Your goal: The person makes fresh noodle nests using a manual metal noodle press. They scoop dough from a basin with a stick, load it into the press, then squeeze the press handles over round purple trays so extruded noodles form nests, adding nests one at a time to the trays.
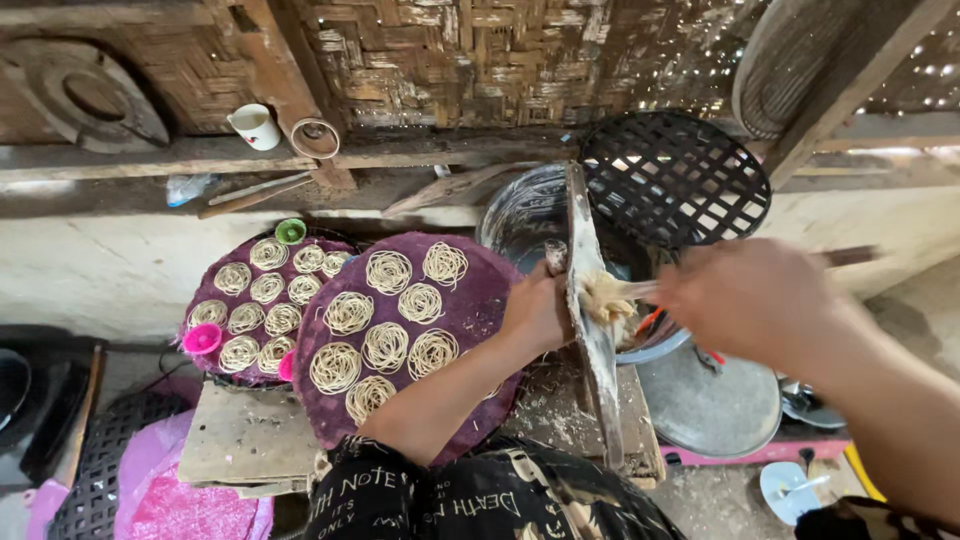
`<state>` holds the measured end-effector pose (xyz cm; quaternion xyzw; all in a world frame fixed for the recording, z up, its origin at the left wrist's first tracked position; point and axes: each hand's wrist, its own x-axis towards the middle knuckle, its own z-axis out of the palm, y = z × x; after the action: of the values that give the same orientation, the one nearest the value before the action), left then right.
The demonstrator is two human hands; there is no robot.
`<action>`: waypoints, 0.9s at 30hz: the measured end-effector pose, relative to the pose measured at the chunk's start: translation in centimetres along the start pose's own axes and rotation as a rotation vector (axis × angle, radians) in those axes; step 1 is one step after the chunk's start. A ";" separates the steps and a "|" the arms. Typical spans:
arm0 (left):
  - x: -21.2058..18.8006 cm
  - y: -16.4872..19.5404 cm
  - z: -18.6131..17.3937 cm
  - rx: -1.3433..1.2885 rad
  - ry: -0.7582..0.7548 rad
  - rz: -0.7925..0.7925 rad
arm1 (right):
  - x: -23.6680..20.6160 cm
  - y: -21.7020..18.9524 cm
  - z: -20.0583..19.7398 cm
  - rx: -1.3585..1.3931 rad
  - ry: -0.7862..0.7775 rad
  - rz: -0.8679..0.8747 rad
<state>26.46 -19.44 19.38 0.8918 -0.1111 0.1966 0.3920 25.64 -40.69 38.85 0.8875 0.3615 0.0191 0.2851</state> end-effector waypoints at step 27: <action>1.5 -6.1 0.9 0.156 -0.169 -0.186 | -1.8 5.6 4.4 0.299 -0.008 0.269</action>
<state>30.19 -16.09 15.50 0.9393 -0.0452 0.0919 0.3274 28.95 -47.26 38.35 0.9604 0.2373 -0.0004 0.1462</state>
